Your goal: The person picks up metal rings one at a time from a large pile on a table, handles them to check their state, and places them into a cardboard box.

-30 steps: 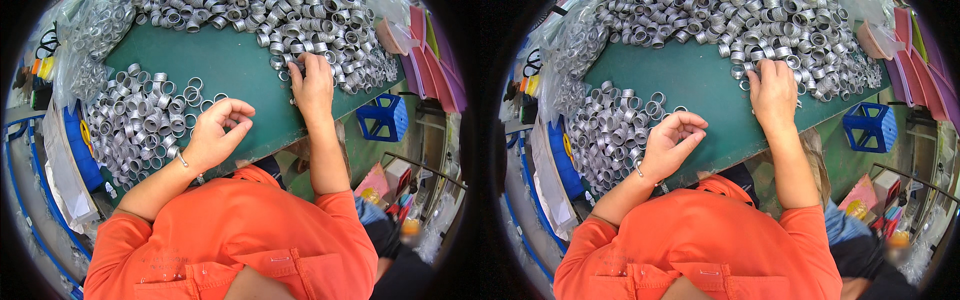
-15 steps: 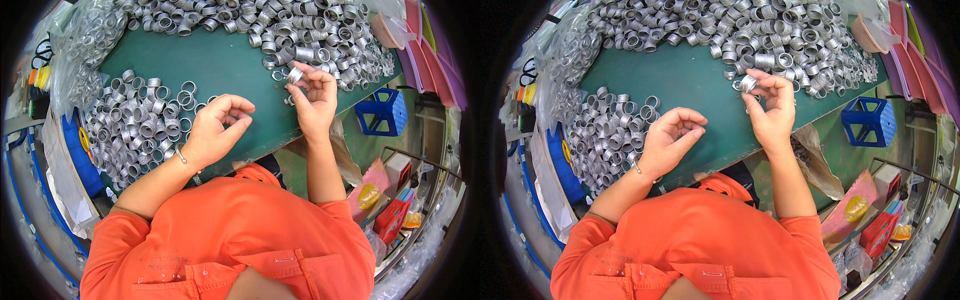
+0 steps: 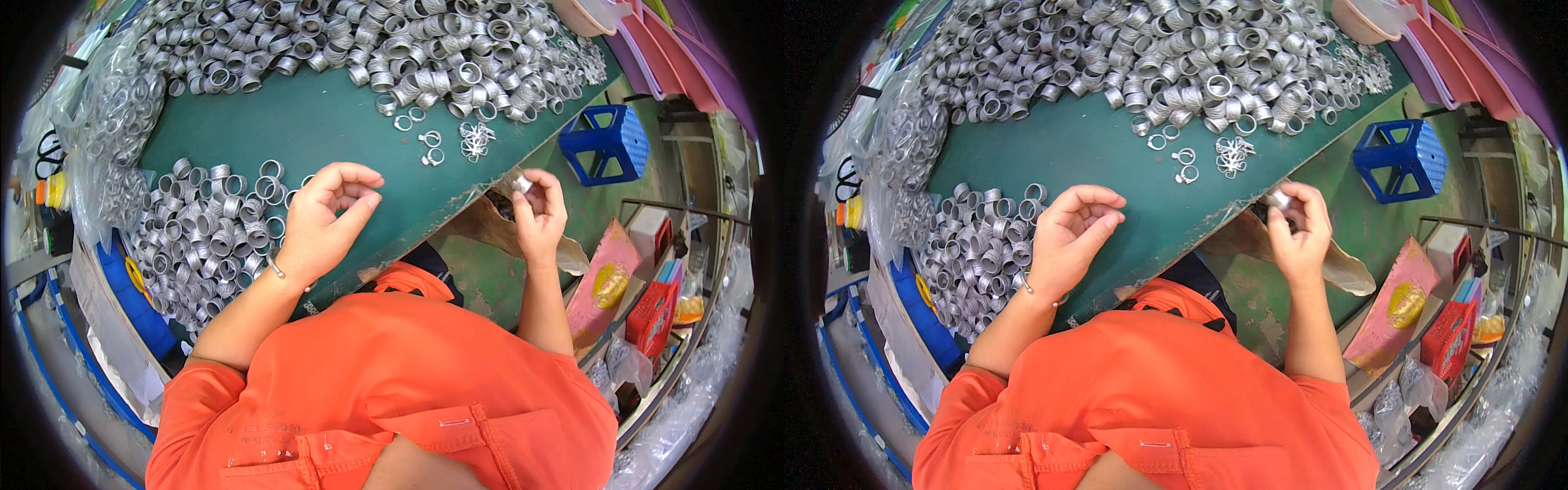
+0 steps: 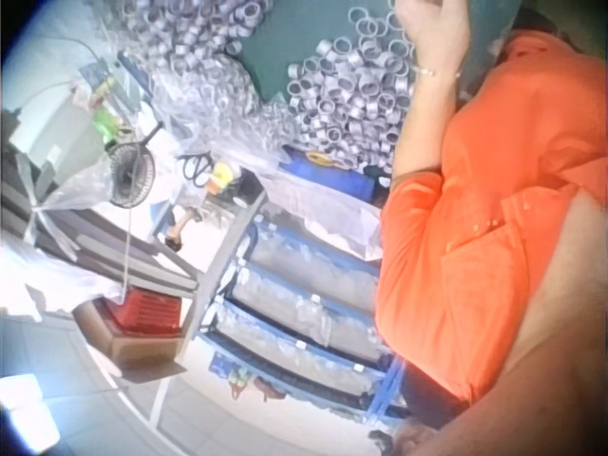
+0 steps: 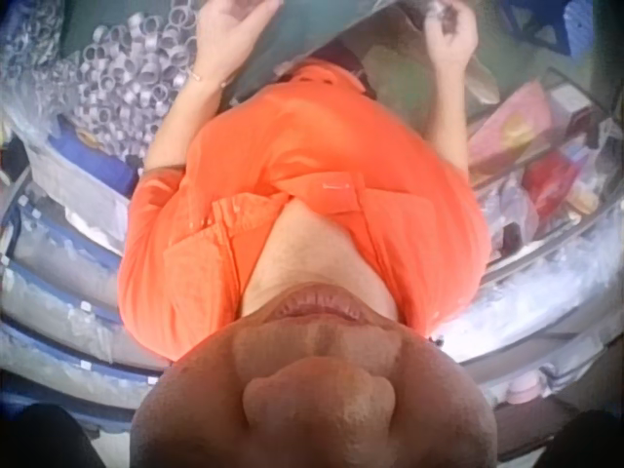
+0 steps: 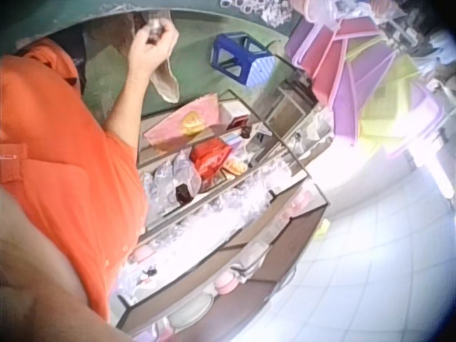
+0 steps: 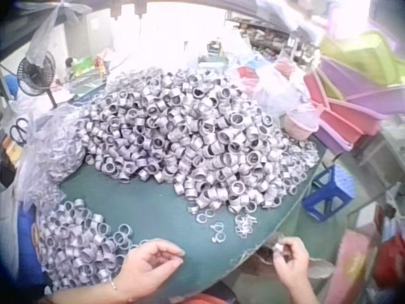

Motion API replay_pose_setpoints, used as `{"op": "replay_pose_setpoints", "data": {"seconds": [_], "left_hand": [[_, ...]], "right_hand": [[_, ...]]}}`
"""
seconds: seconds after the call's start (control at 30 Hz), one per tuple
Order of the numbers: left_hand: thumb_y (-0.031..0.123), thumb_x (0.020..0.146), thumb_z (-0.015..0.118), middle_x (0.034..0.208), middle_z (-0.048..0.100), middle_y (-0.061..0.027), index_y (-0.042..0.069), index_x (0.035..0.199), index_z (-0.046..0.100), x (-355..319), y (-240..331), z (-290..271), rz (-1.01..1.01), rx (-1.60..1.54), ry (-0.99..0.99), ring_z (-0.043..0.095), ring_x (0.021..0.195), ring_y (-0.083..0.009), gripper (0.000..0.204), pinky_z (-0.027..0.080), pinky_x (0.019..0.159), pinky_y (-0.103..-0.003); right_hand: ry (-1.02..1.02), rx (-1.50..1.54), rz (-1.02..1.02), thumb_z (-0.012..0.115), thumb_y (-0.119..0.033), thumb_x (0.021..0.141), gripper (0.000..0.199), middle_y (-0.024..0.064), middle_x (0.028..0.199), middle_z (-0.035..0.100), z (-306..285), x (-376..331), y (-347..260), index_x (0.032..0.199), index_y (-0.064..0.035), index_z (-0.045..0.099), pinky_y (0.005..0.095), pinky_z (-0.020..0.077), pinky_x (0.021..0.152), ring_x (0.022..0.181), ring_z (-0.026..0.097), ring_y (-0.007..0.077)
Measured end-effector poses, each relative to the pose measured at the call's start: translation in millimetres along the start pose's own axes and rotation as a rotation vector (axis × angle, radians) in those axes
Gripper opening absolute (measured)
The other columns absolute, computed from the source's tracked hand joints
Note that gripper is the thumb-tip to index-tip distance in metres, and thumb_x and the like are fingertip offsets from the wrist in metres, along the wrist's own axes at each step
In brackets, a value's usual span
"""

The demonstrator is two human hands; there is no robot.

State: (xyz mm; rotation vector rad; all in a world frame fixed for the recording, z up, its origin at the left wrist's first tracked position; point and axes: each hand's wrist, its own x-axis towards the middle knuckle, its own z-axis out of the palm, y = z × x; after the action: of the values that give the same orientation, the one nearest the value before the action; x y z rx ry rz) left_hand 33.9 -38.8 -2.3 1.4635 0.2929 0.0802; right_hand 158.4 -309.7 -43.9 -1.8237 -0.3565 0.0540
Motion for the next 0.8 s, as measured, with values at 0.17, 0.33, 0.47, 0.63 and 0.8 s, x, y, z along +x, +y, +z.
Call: {"op": "replay_pose_setpoints", "data": {"seconds": [0.17, 0.33, 0.47, 0.63, 0.8], "left_hand": [[-0.003, 0.086, 0.059, 0.104, 0.060, -0.0081, -0.003, 0.106, 0.055, 0, -3, 4, -0.016, -0.013, -0.025, 0.059, 0.091, -0.0126, 0.020, 0.049, 0.083, -0.026], [-0.004, 0.086, 0.059, 0.104, 0.060, -0.0072, -0.002, 0.105, 0.056, -1, -2, 4, -0.006, 0.070, -0.040, 0.059, 0.091, -0.0123, 0.020, 0.049, 0.082, -0.025], [-0.003, 0.085, 0.060, 0.104, 0.059, -0.0070, -0.001, 0.105, 0.057, -6, 1, 0, 0.004, 0.091, -0.019, 0.059, 0.092, -0.0125, 0.020, 0.049, 0.082, -0.025], [-0.003, 0.085, 0.060, 0.104, 0.058, -0.0074, -0.002, 0.105, 0.057, -11, -3, -8, 0.001, 0.107, 0.022, 0.060, 0.093, -0.0137, 0.020, 0.050, 0.082, -0.026], [-0.003, 0.086, 0.060, 0.104, 0.059, -0.0083, -0.002, 0.106, 0.056, -8, -6, -5, 0.000, 0.086, 0.012, 0.060, 0.092, -0.0143, 0.021, 0.050, 0.083, -0.027]], "right_hand": [[-0.008, -0.757, -0.271, 0.061, 0.001, 0.076, 0.017, 0.0131, 0.092, 0.060, -40, -21, 39, 0.093, 0.0012, 0.061, 0.0281, 0.0507, 0.069, 0.080, 0.061, 0.0212], [0.099, -0.422, -0.313, 0.060, 0.003, 0.079, 0.010, 0.0116, 0.089, 0.060, 18, 31, -10, 0.089, 0.0001, 0.062, 0.0298, 0.0497, 0.067, 0.077, 0.060, 0.0217], [0.130, -0.710, -0.573, 0.071, -0.009, 0.072, 0.016, 0.0091, 0.088, 0.060, 72, 63, -25, 0.085, -0.0066, 0.062, 0.0380, 0.0474, 0.072, 0.081, 0.058, 0.0303], [0.206, -0.791, -0.587, 0.068, -0.007, 0.069, 0.014, 0.0089, 0.081, 0.061, 82, 81, -7, 0.081, -0.0074, 0.063, 0.0389, 0.0466, 0.069, 0.076, 0.059, 0.0281], [0.045, -0.369, -0.199, 0.066, -0.001, 0.076, 0.016, 0.0063, 0.080, 0.065, 81, 65, -25, 0.093, -0.0009, 0.066, 0.0270, 0.0487, 0.061, 0.064, 0.060, 0.0140]]}}
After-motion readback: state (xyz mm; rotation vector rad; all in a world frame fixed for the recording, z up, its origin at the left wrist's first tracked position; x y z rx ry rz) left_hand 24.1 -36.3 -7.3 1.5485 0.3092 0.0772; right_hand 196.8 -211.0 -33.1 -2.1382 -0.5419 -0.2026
